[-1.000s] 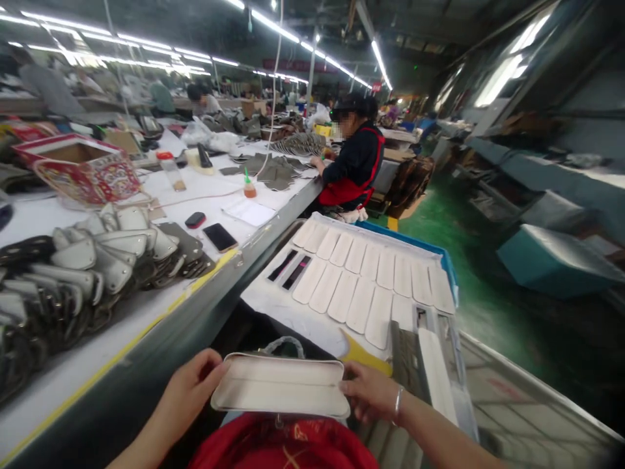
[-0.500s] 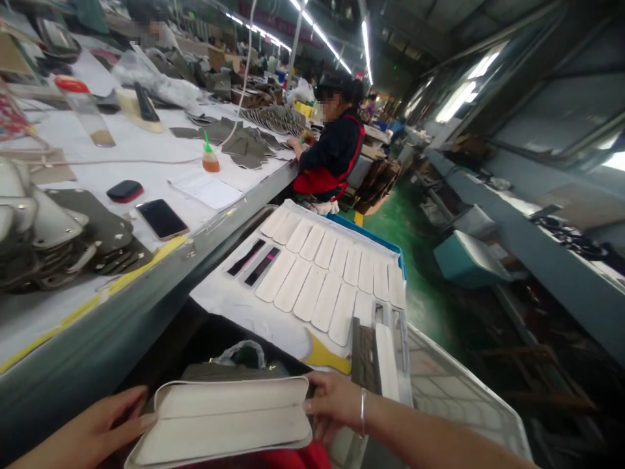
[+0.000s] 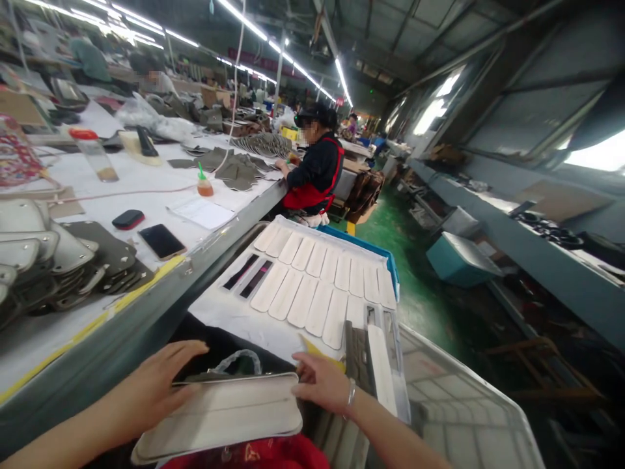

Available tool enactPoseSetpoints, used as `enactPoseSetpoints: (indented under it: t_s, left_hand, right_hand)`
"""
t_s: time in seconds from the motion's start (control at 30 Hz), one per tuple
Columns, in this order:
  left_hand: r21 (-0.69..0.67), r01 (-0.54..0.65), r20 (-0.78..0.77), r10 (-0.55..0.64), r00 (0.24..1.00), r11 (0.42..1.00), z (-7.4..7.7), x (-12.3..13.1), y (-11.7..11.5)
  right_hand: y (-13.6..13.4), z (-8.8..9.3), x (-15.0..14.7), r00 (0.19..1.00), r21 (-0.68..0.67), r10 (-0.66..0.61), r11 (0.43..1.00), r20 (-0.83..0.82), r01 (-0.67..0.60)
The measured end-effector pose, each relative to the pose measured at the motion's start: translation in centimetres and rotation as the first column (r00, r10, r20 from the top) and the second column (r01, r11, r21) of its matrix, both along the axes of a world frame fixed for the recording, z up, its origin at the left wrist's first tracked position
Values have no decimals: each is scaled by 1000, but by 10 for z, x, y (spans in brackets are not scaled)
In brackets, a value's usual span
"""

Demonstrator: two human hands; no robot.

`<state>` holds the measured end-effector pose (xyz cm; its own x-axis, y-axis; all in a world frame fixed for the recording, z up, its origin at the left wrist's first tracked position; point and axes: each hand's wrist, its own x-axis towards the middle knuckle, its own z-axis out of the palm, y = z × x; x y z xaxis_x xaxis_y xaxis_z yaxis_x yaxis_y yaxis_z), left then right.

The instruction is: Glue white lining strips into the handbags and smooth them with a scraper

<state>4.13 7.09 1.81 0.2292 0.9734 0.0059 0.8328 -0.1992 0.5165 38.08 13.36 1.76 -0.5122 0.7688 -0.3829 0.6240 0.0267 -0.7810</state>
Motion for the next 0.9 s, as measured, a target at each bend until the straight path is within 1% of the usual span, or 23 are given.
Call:
enactPoseSetpoints:
  t_s: [0.03,0.07,0.13,0.2,0.23,0.3,0.37,0.5,0.6,0.67,0.7,0.77,0.9]
  left_hand:
    - [-44,56,45,-54,998,997,9,18,8]
    - [-98,133,97,-124,988,986,16,36,15]
    - [-182,320,189,-286,939,930,23,70,24]
    - [-205,430,224,-385,895,879,24,93,29]
    - [-198,450,227,-406,885,871,24,99,30]
    - [-175,457,215,-419,882,872,24,102,31]
    - [-162,454,190,-423,886,876,23,100,30]
    - [-167,442,119,-427,897,882,18,100,24]
    - [-166,460,67,-455,888,872,13,106,17]
    - [-164,476,35,-477,878,864,9,109,14]
    - [-164,481,21,-484,875,861,7,109,13]
    - [-168,483,-1,-490,872,860,5,109,12]
    - [-161,497,-89,-514,853,852,3,106,14]
  right_hand:
    - [0,3,-1,999,134,34,990,-16,-32]
    - [1,6,-2,997,232,80,970,-24,-72]
    - [1,11,-6,979,360,202,913,14,-193]
    - [0,14,-10,943,444,311,832,124,-332]
    - [0,14,-11,922,470,339,793,186,-387]
    - [-1,13,-14,890,491,358,743,282,-454]
    - [-3,11,-15,871,495,360,720,334,-487]
    - [-9,7,-15,852,480,381,708,359,-519]
    - [-17,5,-13,817,482,410,663,406,-573]
    - [-22,5,-12,805,505,406,630,433,-590]
    - [-23,6,-12,806,514,398,625,438,-588]
    - [-21,9,-14,818,509,380,646,431,-568]
    - [-7,15,-25,831,391,338,761,441,-517]
